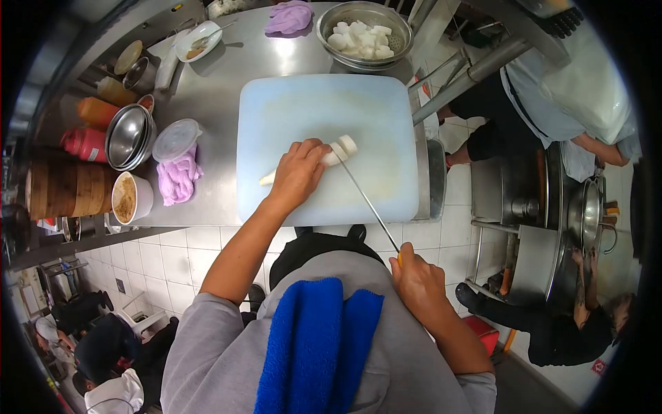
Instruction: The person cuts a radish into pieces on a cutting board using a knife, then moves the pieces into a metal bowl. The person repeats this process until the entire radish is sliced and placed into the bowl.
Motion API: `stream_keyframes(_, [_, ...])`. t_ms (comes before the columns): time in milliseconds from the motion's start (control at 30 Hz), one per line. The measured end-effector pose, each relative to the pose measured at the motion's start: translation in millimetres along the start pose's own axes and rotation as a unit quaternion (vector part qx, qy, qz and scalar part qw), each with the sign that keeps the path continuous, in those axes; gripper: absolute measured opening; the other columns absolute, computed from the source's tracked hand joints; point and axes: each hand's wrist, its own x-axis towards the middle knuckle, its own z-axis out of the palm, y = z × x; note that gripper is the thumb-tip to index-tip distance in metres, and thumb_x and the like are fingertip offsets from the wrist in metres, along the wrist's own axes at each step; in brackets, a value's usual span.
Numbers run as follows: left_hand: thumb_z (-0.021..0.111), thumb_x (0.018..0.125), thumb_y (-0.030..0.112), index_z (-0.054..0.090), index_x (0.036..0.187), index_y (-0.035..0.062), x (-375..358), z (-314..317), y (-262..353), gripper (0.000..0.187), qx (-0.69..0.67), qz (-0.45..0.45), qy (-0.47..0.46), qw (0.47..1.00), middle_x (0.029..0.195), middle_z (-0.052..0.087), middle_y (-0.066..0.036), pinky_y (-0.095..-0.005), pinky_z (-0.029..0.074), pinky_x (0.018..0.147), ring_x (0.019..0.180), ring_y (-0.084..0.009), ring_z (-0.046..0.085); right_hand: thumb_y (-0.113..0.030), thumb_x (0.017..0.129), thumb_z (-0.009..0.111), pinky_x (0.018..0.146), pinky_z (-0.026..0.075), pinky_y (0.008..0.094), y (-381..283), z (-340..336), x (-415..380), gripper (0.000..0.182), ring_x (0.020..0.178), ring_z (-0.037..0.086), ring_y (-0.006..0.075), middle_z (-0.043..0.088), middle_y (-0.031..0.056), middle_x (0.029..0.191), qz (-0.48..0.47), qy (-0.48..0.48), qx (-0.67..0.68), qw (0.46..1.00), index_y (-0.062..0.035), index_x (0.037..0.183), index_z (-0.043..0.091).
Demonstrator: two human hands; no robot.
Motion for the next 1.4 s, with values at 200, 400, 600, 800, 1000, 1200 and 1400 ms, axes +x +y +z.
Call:
stream_keyframes(200, [0.067, 0.080, 0.001, 0.060, 0.113, 0.0097, 1.5, -3.1, 1.2, 0.036, -0.013, 0.003, 0.001, 1.000, 0.116, 0.058, -0.008, -0.0415, 0.046, 0.083, 0.104, -0.0295, 0.056, -0.023, 0.095, 0.058, 0.048, 0.050, 0.0468, -4.7, -7.4, 10.4, 0.023, 0.054, 0.064, 0.0366, 0.062, 0.0165, 0.062, -0.012, -0.035, 0.012, 0.999, -0.0043, 0.095, 0.045])
stream_keyframes(400, [0.066, 0.081, 0.000, 0.060, 0.116, 0.0090, 0.8, -1.0, 0.0, 0.037, -0.026, -0.006, -0.006, 1.000, 0.117, 0.059, -0.011, -0.0419, 0.048, 0.087, 0.106, -0.0322, 0.056, -0.023, 0.097, 0.055, 0.054, 0.052, 0.0487, 0.8, 33.4, 57.8, 0.023, 0.062, 0.066, 0.0393, 0.065, 0.0200, 0.067, -0.014, -0.049, 0.036, 0.998, -0.0032, 0.098, 0.044])
stream_keyframes(600, [0.066, 0.080, -0.002, 0.060, 0.115, 0.0084, -4.0, -3.0, -8.9, 0.036, -0.048, 0.006, 0.007, 0.999, 0.116, 0.058, -0.009, -0.0399, 0.047, 0.085, 0.104, -0.0305, 0.056, -0.025, 0.097, 0.056, 0.056, 0.051, 0.0502, 5.8, 38.8, 65.2, 0.025, 0.062, 0.065, 0.0410, 0.065, 0.0194, 0.068, -0.016, -0.006, 0.050, 0.999, -0.0038, 0.100, 0.043])
stream_keyframes(800, [0.065, 0.081, -0.002, 0.060, 0.111, 0.0080, -10.2, -11.8, -5.4, 0.032, -0.022, -0.023, -0.008, 0.999, 0.116, 0.058, -0.007, -0.0399, 0.048, 0.087, 0.103, -0.0300, 0.056, -0.026, 0.096, 0.057, 0.054, 0.050, 0.0504, -13.0, 18.0, 36.0, 0.026, 0.060, 0.064, 0.0400, 0.064, 0.0177, 0.067, 0.007, 0.021, 0.054, 0.998, -0.0041, 0.095, 0.044])
stream_keyframes(1000, [0.065, 0.081, -0.002, 0.060, 0.111, 0.0078, -8.2, -10.7, -5.5, 0.032, -0.044, -0.014, 0.007, 0.999, 0.116, 0.058, -0.007, -0.0405, 0.048, 0.086, 0.103, -0.0296, 0.056, -0.027, 0.096, 0.057, 0.052, 0.051, 0.0485, -12.1, 6.4, 12.7, 0.026, 0.058, 0.064, 0.0390, 0.063, 0.0188, 0.067, 0.015, -0.031, 0.027, 0.999, -0.0048, 0.095, 0.045])
stream_keyframes(1200, [0.065, 0.081, -0.003, 0.060, 0.112, 0.0080, -8.1, -11.0, -5.9, 0.034, -0.041, -0.017, 0.004, 0.999, 0.117, 0.058, -0.008, -0.0405, 0.048, 0.086, 0.103, -0.0299, 0.056, -0.026, 0.097, 0.055, 0.050, 0.051, 0.0476, -16.5, -1.7, 7.3, 0.024, 0.057, 0.064, 0.0396, 0.062, 0.0178, 0.066, 0.007, -0.038, 0.009, 0.999, -0.0045, 0.095, 0.044])
stream_keyframes(1400, [0.064, 0.081, -0.002, 0.061, 0.113, 0.0076, -10.0, -9.5, -8.4, 0.033, -0.056, -0.012, 0.015, 0.998, 0.117, 0.058, -0.010, -0.0403, 0.048, 0.088, 0.105, -0.0311, 0.056, -0.022, 0.098, 0.052, 0.052, 0.051, 0.0488, -22.6, 3.3, 33.3, 0.020, 0.060, 0.065, 0.0393, 0.065, 0.0202, 0.068, -0.011, -0.068, 0.029, 0.997, -0.0031, 0.098, 0.045])
